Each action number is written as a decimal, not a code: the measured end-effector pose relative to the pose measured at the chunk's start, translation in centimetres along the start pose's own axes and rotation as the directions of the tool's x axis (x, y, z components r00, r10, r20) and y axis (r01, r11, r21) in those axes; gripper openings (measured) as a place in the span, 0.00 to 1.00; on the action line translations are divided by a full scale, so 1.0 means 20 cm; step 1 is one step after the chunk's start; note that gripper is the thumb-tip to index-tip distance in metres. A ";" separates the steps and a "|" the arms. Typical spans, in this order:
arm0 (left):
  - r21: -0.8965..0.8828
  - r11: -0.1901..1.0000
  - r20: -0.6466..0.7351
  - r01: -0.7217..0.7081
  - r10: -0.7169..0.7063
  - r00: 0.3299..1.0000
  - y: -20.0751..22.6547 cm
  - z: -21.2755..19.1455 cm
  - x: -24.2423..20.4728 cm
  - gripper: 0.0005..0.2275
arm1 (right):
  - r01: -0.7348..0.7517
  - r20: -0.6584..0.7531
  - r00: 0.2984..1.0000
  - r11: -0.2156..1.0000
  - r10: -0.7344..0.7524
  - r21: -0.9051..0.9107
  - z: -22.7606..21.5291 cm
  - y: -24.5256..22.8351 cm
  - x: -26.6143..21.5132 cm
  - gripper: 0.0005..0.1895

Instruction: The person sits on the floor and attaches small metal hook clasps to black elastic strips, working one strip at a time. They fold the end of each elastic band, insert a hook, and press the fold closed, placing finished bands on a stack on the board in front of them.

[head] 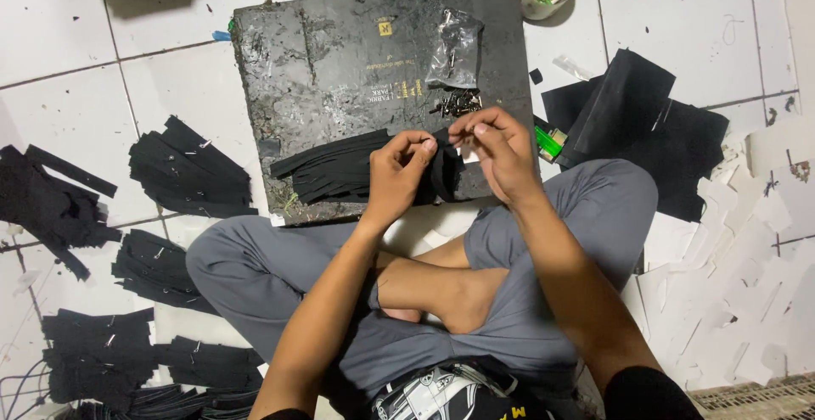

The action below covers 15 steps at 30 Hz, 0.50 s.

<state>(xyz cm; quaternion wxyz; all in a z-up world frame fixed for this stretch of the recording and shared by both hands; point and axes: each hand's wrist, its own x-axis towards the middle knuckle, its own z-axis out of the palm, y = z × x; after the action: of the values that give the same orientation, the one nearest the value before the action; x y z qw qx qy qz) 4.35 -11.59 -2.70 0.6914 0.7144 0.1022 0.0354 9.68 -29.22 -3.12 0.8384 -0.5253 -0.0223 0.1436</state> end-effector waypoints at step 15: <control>0.071 0.996 0.036 0.051 -0.054 0.998 0.26 -0.14 -0.09 0.04 | -0.182 -0.035 0.980 0.948 0.198 0.260 0.10 0.00 -0.14 0.09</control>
<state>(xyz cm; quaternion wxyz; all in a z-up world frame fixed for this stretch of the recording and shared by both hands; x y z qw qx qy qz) 2.54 -9.38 2.71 0.6683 0.7359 0.1089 0.0002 6.70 -28.23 -1.86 0.8817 -0.4165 0.0725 0.2095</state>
